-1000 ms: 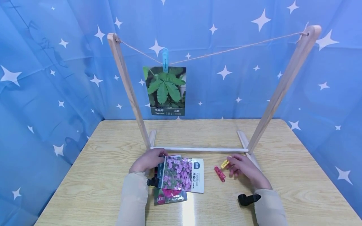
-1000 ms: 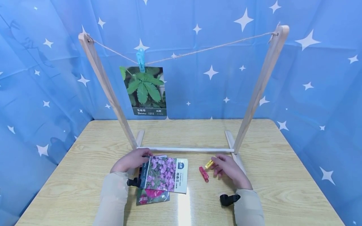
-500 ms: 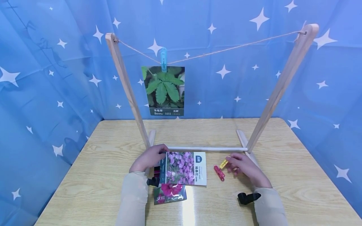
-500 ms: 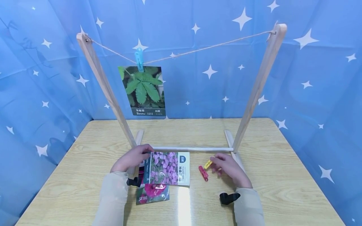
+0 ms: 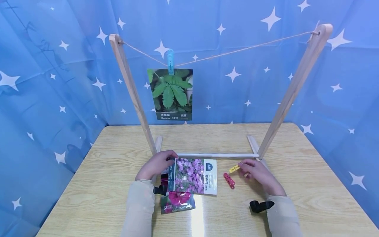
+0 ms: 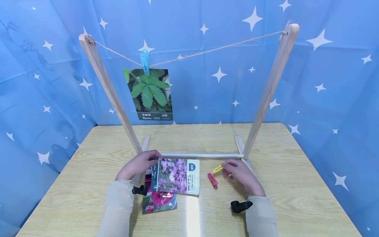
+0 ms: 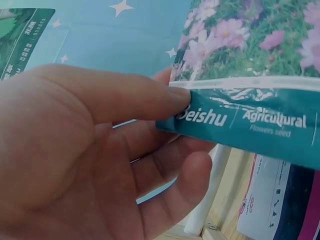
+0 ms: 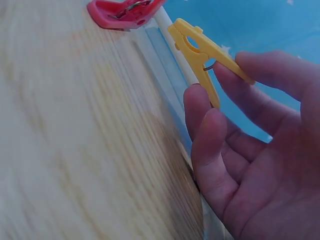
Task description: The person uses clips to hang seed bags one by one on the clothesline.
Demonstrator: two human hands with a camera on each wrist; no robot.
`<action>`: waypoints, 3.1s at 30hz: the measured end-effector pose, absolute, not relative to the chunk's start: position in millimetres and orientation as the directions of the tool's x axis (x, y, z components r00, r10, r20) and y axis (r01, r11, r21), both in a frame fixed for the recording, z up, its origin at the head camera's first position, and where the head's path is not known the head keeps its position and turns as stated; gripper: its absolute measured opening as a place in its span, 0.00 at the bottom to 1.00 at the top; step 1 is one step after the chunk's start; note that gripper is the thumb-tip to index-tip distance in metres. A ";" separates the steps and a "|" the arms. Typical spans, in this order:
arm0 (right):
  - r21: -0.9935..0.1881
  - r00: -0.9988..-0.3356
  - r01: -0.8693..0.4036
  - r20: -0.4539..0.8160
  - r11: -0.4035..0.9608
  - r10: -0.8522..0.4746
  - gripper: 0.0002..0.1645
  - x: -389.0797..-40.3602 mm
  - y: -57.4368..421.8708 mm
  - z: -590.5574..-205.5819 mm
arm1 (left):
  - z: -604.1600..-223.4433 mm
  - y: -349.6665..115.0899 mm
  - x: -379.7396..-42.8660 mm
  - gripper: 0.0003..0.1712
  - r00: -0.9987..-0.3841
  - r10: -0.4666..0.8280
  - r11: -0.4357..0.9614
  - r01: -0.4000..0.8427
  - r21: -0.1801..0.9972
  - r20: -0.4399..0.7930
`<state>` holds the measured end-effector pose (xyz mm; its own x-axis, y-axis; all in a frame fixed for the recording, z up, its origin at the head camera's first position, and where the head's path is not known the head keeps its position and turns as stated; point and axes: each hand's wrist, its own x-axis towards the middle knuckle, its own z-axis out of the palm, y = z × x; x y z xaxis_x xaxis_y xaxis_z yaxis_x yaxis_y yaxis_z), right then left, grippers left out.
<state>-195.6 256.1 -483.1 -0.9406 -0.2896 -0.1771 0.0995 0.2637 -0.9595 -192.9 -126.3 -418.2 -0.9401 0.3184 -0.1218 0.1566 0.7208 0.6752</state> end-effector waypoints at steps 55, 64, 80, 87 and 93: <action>-0.974 -0.986 -0.017 -0.021 0.225 -0.165 0.27 -190.8 269.6 -467.4 | -416.8 -120.9 -191.7 0.06 -0.963 0.241 0.718 0.096 0.690 -0.117; -0.976 -0.987 -0.044 0.010 0.213 -0.159 0.26 -191.2 267.7 -467.8 | -414.6 -122.4 -191.0 0.05 -0.964 0.251 0.697 0.114 0.708 -0.092; -0.975 -0.995 -0.058 0.038 0.214 -0.093 0.30 -191.8 268.4 -464.9 | -408.6 -120.0 -192.3 0.04 -0.969 0.244 0.643 0.135 0.754 -0.035; -0.967 -0.996 -0.082 0.068 0.241 -0.066 0.28 -189.5 268.5 -459.7 | -407.7 -115.7 -192.8 0.06 -0.976 0.217 0.649 0.133 0.749 -0.015; -0.985 -0.994 -0.106 0.103 0.137 -0.034 0.25 -187.9 267.5 -447.9 | -408.2 -112.2 -195.4 0.06 -0.974 0.226 0.628 0.161 0.761 0.020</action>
<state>-187.9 267.5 -447.9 -0.9941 -0.0340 0.1027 -0.1065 0.1367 -0.9849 -195.4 -112.2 -408.2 -0.9739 0.2262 0.0198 0.1615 0.6283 0.7610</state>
